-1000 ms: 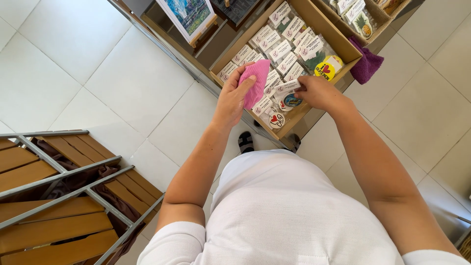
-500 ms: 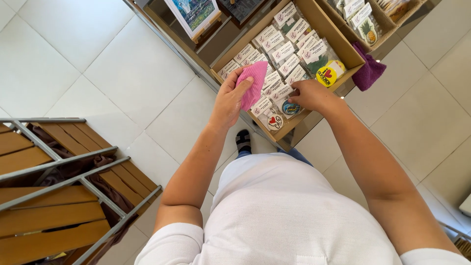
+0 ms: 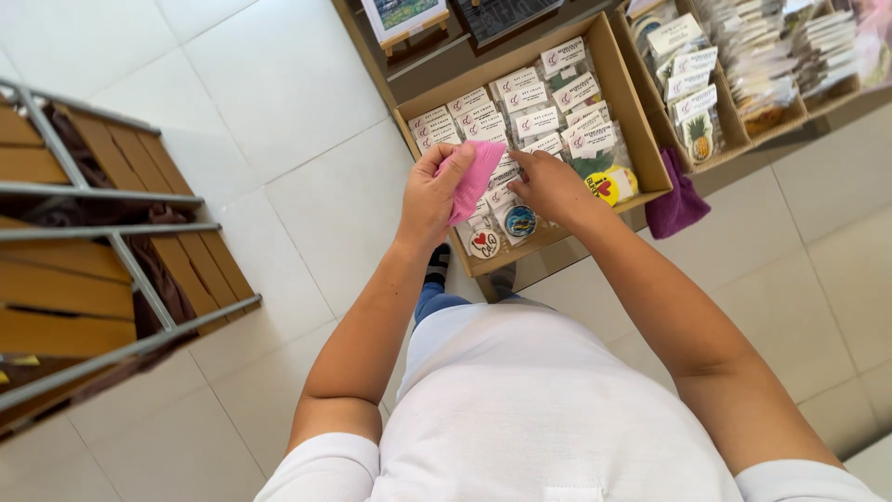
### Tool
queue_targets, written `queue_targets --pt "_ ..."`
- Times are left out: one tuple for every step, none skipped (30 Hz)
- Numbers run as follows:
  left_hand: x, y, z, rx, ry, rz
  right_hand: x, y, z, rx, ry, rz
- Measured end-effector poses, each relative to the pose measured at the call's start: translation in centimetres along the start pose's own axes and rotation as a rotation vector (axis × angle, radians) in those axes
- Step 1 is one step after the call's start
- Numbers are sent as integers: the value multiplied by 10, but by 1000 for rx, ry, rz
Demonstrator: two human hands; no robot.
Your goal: Cleaning individual packaged stickers with a pink cloth and organizing them in a cardboard box.
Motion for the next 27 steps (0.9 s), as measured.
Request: queue_targets --pt "-2 4 -3 21 15 -4 0 -2 2 -16 -20 -1" --pt "-5 8 -7 62 25 48 0 -4 3 -40 -11 4" --pt "-9 11 -12 104 31 99 0 -4 3 -64 1 10" --pt "-11 15 -15 125 42 95 0 -7 3 -81 -17 10" --pt "-11 19 -16 125 80 89 0 -10 5 -115 -3 24" --pt "-12 24 -18 124 118 83 0 -13 7 -149 11 37" --pt "-10 29 -20 140 129 85 0 -14 8 -159 -4 39" --pt "-8 34 -22 129 146 82 1 -16 10 -143 14 34" --pt "-5 40 -24 115 157 81 2 -18 10 -124 39 33" --pt "-6 41 -25 126 162 85 4 -17 13 -131 29 37" --pt "-7 43 -25 115 172 44 8 -16 14 -114 22 34" --pt "-8 44 -26 103 182 3 11 -14 15 -97 14 30" --pt "-9 45 -28 110 181 6 11 -15 15 -102 11 35" --pt "-8 45 -31 103 173 4 11 -15 14 -90 13 50" --pt "-8 46 -34 95 165 1 10 -16 14 -77 16 63" --pt "-13 42 -35 101 164 4 10 -16 11 -82 14 67" --pt "-16 39 -35 104 193 29 10 -18 10 -77 16 75" --pt "-20 36 -34 107 221 54 10 -19 9 -71 17 83" --pt "-17 39 -36 110 220 52 10 -20 8 -75 18 83" --pt "-15 41 -37 149 221 56 11 -21 7 -64 24 102" --pt "-13 44 -38 185 219 59 12 -22 5 -52 34 120" --pt "-15 44 -38 186 215 56 20 -18 5 -55 38 119" --pt "-15 44 -37 217 231 56 26 -14 7 -36 26 148" --pt "-15 43 -37 247 247 56 32 -10 8 -18 14 178" --pt "-14 44 -37 246 249 57 35 -9 9 -16 12 177" --pt "-14 45 -37 255 258 84 38 -8 10 -23 30 220" --pt "-14 47 -39 265 263 110 41 -6 9 -33 52 265"
Point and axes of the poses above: each hand's wrist, its own z-axis towards the middle knuckle, its own y-axis out of the palm, x = y × z, the point moved 2 cm from there along z, towards the middle knuckle, and after that the axes turned 6 degrees about z, right-handed, at the moved point
